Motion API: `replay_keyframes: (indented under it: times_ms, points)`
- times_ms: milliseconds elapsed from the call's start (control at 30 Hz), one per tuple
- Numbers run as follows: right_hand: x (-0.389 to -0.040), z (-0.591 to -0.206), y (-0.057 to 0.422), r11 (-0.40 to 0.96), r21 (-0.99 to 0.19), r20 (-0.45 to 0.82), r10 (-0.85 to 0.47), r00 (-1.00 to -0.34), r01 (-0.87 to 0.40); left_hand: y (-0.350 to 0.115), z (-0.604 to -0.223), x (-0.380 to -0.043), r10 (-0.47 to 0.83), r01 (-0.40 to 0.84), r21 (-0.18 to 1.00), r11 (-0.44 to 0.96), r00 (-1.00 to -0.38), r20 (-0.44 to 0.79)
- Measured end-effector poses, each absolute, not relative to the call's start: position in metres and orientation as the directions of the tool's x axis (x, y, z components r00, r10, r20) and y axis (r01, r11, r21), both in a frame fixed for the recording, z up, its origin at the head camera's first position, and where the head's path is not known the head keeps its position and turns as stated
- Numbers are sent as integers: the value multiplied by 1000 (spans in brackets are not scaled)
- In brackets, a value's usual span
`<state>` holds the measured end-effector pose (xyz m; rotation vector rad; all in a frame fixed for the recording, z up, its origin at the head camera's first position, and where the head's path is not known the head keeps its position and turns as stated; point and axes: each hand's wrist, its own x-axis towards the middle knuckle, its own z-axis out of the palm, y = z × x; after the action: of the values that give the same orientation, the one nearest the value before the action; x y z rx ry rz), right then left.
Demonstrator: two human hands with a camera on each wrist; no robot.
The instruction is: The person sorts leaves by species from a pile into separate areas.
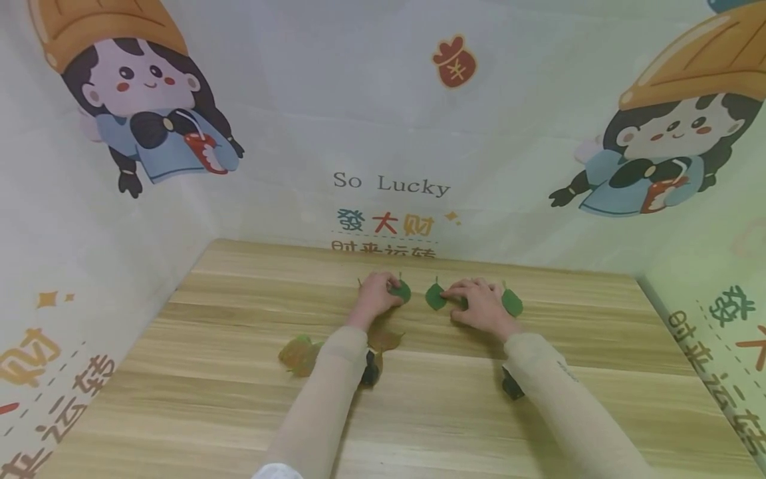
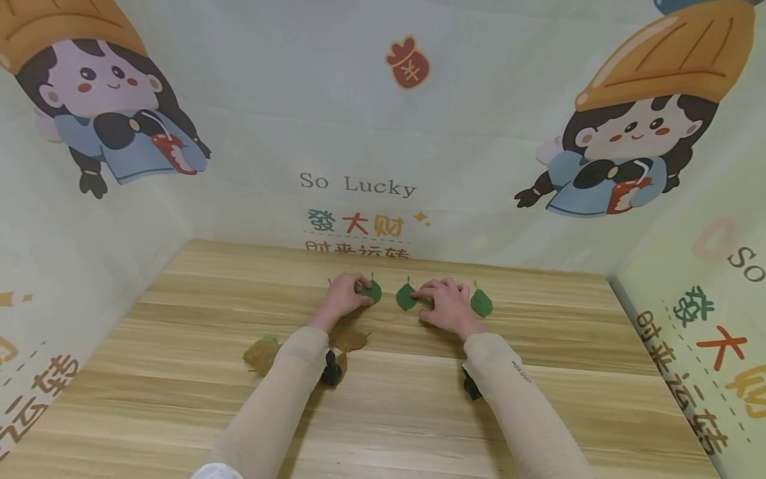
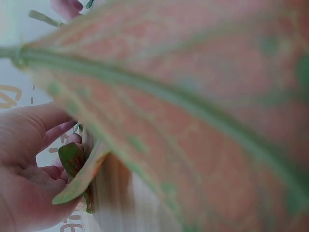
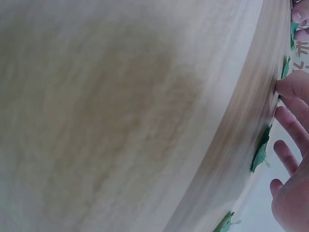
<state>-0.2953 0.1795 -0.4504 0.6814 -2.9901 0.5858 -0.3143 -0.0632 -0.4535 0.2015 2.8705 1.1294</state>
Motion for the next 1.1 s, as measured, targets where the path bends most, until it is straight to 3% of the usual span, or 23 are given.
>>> replay_keyframes:
  times_ms: [400, 1100]
  points:
    - [-295, -449, 176, 822, -381, 141, -400, -905, -423, -66, -454, -314, 164, 141, 667, 732, -986, 30]
    - [-304, -452, 122, 786, -410, 95, -468, -879, -462, -70, -453, -318, 194, 143, 684, 715, -981, 3]
